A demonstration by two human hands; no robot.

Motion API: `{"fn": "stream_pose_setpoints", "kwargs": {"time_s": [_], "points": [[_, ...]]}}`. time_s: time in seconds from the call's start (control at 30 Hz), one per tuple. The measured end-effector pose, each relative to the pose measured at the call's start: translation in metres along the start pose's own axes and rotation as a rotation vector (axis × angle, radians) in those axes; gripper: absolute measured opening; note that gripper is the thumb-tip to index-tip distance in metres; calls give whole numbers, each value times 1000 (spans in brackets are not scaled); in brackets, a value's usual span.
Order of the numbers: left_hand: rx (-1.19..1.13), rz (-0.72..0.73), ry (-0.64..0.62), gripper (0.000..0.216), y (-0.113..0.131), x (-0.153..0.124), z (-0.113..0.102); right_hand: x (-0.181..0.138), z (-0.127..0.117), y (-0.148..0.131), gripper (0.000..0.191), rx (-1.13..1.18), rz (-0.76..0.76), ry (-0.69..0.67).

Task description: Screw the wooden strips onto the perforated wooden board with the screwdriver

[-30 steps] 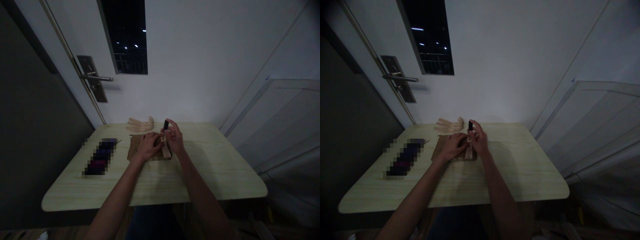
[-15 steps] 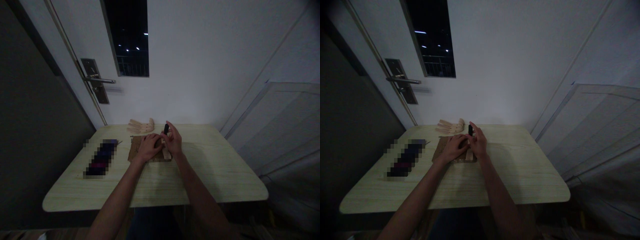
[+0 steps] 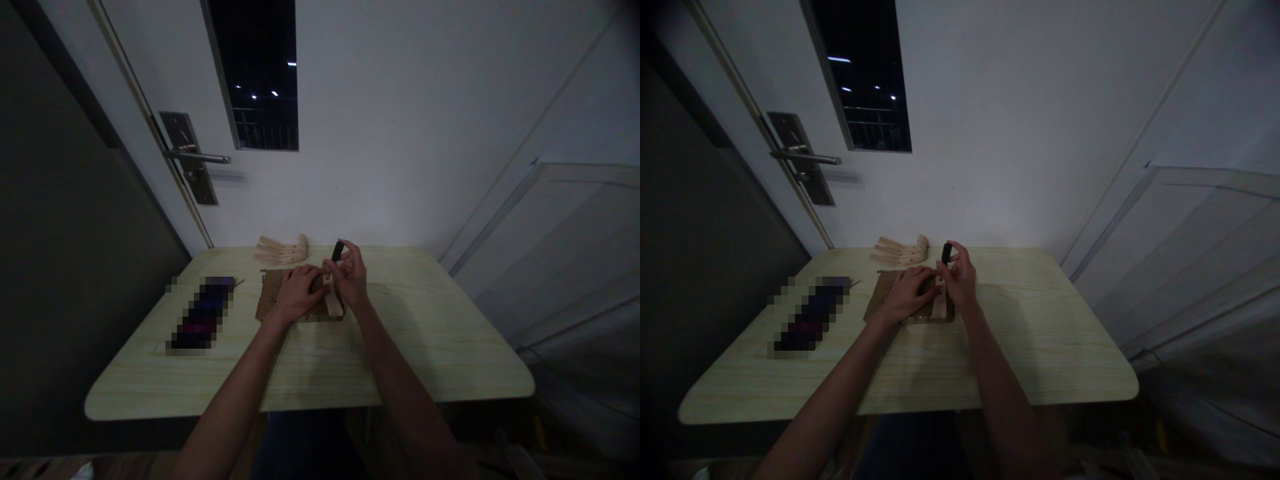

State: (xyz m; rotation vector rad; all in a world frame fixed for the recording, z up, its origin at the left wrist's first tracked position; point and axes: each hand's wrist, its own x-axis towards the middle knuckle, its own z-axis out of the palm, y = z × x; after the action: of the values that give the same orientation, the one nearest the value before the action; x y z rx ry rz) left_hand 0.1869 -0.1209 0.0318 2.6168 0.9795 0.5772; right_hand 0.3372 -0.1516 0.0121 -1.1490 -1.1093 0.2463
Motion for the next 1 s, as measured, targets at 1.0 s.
{"fn": "stream_pose_setpoints", "kwargs": {"time_s": [1.0], "points": [[7,18,4,40,-3,0,1,-3,4,-4,62,-79,-49,-39]]}}
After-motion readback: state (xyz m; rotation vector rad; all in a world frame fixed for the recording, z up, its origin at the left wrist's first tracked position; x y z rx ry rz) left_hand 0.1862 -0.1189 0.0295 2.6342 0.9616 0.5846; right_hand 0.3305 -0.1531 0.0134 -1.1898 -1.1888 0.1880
